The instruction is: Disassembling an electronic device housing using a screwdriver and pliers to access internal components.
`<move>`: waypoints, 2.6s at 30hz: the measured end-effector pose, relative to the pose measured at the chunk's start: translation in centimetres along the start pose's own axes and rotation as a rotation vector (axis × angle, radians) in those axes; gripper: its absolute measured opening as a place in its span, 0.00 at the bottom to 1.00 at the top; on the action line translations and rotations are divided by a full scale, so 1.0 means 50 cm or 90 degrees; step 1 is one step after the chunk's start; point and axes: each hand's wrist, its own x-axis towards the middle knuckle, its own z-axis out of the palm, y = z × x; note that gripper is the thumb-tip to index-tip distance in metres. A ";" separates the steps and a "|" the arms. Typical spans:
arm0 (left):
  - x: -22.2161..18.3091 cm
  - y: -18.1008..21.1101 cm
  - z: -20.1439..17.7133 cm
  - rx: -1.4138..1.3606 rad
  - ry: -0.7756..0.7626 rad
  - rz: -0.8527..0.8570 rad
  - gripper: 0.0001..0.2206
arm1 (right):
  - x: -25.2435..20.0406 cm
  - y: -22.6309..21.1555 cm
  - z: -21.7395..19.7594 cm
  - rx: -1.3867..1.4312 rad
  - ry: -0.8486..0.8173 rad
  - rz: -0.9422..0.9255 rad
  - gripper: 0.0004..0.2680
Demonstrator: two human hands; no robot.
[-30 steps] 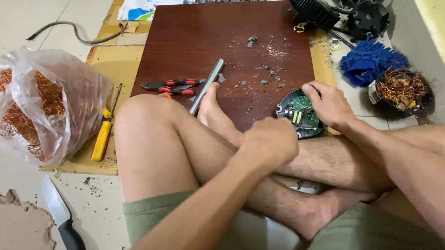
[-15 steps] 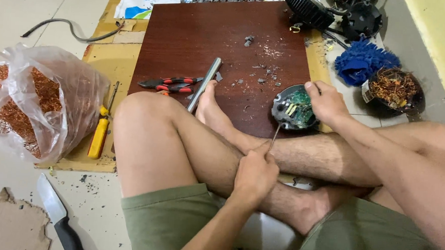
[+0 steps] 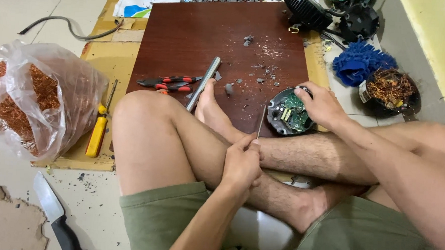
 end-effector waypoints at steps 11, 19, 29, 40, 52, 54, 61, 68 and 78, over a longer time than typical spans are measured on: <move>-0.018 0.113 -0.068 0.613 -0.056 0.177 0.23 | -0.037 -0.034 -0.024 -0.052 -0.081 0.221 0.31; -0.023 0.120 -0.057 0.755 -0.072 0.308 0.17 | -0.041 -0.015 -0.031 -0.064 -0.015 0.127 0.21; 0.011 0.097 -0.021 0.716 -0.071 0.307 0.16 | -0.033 -0.035 -0.003 -0.081 0.008 0.046 0.16; 0.053 0.151 0.080 0.844 -0.089 0.229 0.16 | 0.037 0.004 0.021 -0.127 -0.011 -0.014 0.12; 0.033 0.178 0.094 0.734 -0.100 0.124 0.16 | 0.029 0.003 0.034 -0.148 -0.009 -0.020 0.12; 0.031 0.184 0.098 0.742 -0.104 0.121 0.16 | 0.031 0.009 0.034 -0.149 -0.001 -0.019 0.12; 0.051 0.148 0.033 0.726 -0.084 0.118 0.16 | -0.003 0.029 0.022 -0.124 0.030 -0.084 0.14; 0.031 0.140 0.006 0.651 -0.073 0.137 0.17 | -0.064 -0.004 -0.015 0.005 0.083 -0.083 0.17; -0.043 0.122 -0.042 0.696 -0.099 0.221 0.17 | -0.059 0.003 0.009 0.026 0.079 0.062 0.17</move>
